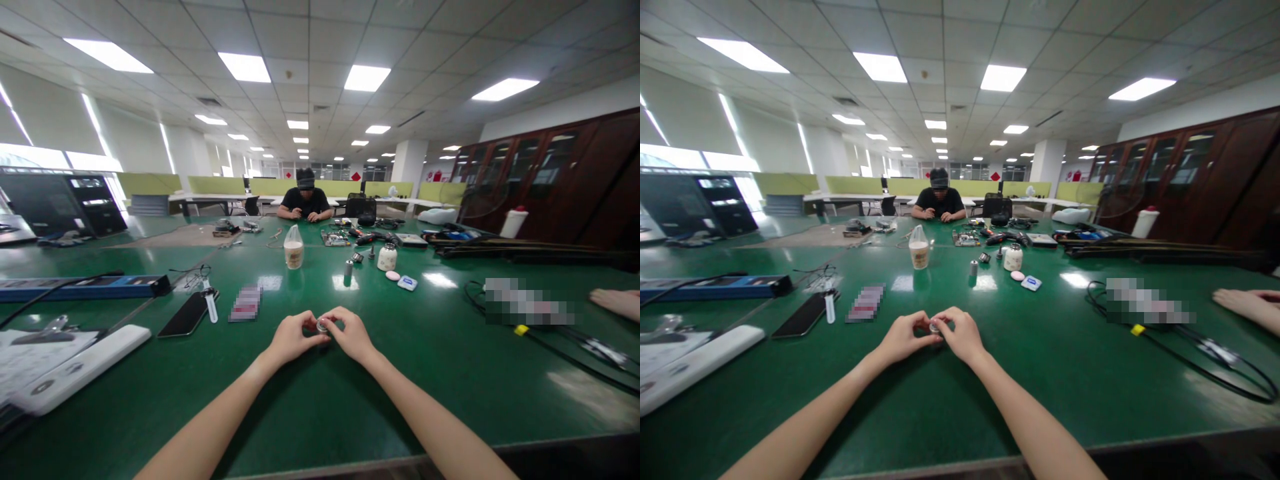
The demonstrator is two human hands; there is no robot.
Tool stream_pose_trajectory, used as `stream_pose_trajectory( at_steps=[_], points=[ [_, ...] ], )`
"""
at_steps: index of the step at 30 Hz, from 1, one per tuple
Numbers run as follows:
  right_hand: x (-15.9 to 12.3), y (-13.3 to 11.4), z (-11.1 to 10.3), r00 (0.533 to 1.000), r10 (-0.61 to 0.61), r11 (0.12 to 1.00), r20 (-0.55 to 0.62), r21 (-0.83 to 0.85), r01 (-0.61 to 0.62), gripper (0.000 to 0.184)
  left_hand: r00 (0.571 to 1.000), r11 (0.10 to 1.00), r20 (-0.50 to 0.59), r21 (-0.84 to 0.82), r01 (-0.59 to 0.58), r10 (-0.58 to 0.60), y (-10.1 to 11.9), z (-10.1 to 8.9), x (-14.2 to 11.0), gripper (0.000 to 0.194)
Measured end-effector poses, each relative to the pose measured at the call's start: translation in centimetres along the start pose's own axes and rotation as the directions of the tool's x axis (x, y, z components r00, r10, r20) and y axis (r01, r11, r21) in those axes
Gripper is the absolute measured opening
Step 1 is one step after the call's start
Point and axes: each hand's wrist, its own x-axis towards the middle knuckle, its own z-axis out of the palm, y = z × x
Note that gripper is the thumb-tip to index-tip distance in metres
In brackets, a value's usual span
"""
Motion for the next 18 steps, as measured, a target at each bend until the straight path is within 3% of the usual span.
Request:
stream_pose_trajectory(
  at_steps=[14, 18],
  points=[
    [-0.14, 0.32, -0.11, 1.0, 0.01, 1.0, 0.001, 0.01, -0.01, 0.016, 1.0, 1.0, 0.027, -0.026, -0.006, 0.007, -0.16, 0.11, -0.03, 0.037],
    [-0.15, 0.8, 0.23, 0.999, 0.042, 0.999, 0.014, 0.023, -0.042, 0.02, 1.0, 0.999, 0.002, -0.044, -0.004, 0.004, 0.29, 0.15, -0.02, 0.049]
  ],
)
